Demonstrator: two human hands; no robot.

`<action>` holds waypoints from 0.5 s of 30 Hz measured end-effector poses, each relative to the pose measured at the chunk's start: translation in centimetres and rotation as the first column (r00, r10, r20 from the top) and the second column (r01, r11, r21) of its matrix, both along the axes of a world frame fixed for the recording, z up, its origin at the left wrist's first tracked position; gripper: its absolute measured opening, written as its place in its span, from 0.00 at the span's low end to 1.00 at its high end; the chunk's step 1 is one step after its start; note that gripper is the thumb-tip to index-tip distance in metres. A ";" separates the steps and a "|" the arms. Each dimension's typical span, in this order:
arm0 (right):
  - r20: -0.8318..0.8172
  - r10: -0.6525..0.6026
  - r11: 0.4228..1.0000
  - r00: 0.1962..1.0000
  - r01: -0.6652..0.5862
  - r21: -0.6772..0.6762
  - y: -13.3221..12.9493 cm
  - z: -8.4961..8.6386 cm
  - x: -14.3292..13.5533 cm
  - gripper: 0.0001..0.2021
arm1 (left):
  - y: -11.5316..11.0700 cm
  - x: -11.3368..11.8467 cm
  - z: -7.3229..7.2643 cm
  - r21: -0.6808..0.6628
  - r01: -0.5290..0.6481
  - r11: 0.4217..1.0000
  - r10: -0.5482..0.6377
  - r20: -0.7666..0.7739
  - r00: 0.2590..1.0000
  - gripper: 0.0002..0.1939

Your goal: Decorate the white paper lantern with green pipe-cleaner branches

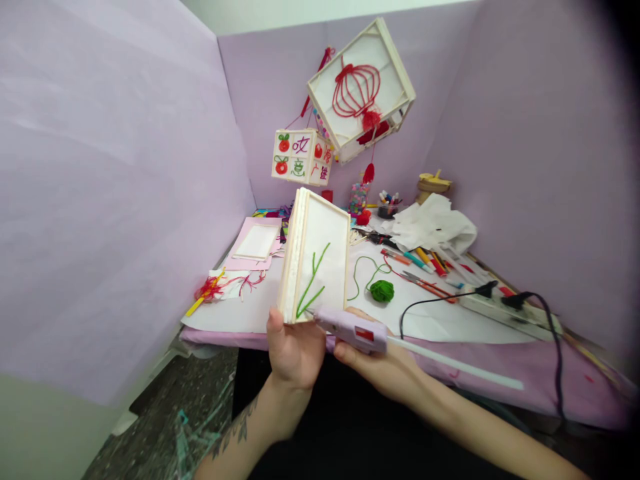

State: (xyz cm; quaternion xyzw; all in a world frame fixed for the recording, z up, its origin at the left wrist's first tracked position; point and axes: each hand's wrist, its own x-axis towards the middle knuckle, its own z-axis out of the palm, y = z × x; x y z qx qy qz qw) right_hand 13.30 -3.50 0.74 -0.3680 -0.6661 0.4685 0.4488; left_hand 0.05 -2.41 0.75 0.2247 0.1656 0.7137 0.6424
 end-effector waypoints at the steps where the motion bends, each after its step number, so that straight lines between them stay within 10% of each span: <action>1: -0.002 0.001 1.000 1.000 -0.001 -0.009 0.0 0.0 0.0 0.12 | 0.0 0.0 0.0 -0.002 0.003 1.000 -0.003 0.000 1.000 0.30; 15: -0.009 -0.017 1.000 1.000 0.017 -0.004 0.0 0.0 -0.2 0.12 | 0.1 0.1 0.1 -0.009 0.010 1.000 -0.010 0.010 1.000 0.29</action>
